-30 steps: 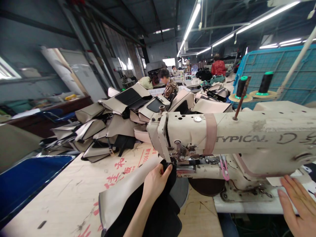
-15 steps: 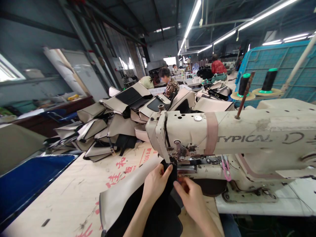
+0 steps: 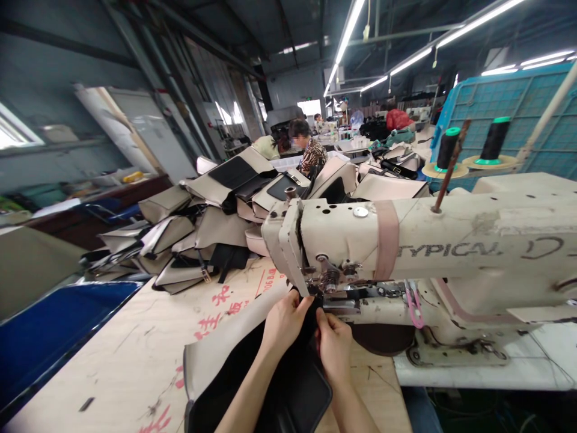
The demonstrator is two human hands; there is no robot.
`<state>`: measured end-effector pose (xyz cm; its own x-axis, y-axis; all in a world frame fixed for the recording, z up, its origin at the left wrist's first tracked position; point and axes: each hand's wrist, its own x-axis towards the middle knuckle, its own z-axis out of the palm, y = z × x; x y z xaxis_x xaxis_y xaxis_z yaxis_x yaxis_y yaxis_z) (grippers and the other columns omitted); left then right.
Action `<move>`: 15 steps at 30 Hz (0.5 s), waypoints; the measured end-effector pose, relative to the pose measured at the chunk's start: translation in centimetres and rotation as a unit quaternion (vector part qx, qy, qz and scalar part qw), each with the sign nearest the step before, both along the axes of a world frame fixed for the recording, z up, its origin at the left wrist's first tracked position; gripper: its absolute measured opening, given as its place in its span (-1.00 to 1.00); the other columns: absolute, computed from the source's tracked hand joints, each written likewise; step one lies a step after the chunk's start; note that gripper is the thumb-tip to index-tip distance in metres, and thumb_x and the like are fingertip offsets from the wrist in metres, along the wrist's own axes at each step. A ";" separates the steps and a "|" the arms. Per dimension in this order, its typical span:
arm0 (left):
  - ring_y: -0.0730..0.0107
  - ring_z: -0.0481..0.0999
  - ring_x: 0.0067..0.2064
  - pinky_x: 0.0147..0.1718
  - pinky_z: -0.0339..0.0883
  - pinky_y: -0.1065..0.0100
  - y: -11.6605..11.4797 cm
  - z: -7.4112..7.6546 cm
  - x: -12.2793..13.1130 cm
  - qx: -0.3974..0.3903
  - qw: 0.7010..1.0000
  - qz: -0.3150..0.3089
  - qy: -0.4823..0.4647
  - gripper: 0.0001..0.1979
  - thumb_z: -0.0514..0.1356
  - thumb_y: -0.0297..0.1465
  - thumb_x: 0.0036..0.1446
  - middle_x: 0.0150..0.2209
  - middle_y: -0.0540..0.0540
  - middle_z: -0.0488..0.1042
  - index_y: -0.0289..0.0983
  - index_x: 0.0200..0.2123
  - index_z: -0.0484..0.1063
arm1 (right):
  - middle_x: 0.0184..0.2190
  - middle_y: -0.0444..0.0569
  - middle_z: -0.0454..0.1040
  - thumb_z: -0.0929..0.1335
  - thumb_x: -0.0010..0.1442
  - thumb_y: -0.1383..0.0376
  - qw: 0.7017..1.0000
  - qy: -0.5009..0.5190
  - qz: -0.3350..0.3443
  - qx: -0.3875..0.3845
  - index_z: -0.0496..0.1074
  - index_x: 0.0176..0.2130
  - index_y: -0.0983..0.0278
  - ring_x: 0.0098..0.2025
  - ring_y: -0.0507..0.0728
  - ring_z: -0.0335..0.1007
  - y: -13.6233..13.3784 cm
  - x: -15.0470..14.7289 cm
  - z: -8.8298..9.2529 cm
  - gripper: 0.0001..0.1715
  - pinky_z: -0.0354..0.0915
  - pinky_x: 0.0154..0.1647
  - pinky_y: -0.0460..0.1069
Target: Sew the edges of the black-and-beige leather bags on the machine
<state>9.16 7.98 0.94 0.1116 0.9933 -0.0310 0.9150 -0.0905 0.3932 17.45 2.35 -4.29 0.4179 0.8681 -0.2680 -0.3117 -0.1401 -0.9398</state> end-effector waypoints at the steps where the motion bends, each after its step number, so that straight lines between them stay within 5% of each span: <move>1: 0.36 0.40 -0.48 -0.56 -0.02 0.46 0.2 0.1 0.0 0.001 1.000 -0.005 0.007 -0.60 -0.09 -0.07 0.12 -0.57 -0.03 0.38 -0.24 -0.51 0.26 | -0.84 -0.25 0.06 0.30 -0.05 -0.09 1.000 0.006 -0.005 -0.005 0.17 -0.71 0.27 -0.78 -0.06 -0.07 0.1 -0.1 0.1 -0.46 -0.12 -0.78 -0.13; 10: 0.29 0.47 -0.36 -0.50 0.07 0.44 1.3 0.5 0.0 0.001 1.000 -0.025 0.013 -0.67 -0.05 -0.15 0.12 -0.43 -0.10 0.48 -0.25 -0.41 0.34 | -0.80 -0.16 0.22 0.27 -0.02 -0.15 1.000 0.001 0.026 -0.006 0.28 -0.65 0.29 -0.76 -0.02 0.10 0.1 -0.1 0.6 -0.42 0.02 -0.76 -0.14; 13: 0.26 0.48 -0.35 -0.50 0.07 0.44 1.4 0.4 0.0 0.001 1.000 -0.024 0.012 -0.64 -0.07 -0.11 0.12 -0.43 -0.11 0.49 -0.25 -0.42 0.35 | -0.62 -0.08 0.39 0.26 0.00 -0.14 0.998 -0.057 0.035 0.019 0.41 -0.44 0.31 -0.66 0.05 0.25 -2.3 3.0 0.8 -0.44 0.14 -0.68 -0.10; 15: 0.26 0.48 -0.37 -0.52 0.05 0.44 1.4 0.3 0.0 0.002 1.000 -0.023 0.012 -0.62 -0.07 -0.10 0.12 -0.44 -0.10 0.48 -0.24 -0.44 0.34 | -0.45 -0.01 0.46 0.25 0.06 -0.08 0.978 -0.202 -0.028 0.050 0.43 -0.28 0.29 -0.48 0.12 0.37 -4.9 7.8 1.1 -0.48 0.29 -0.46 -0.04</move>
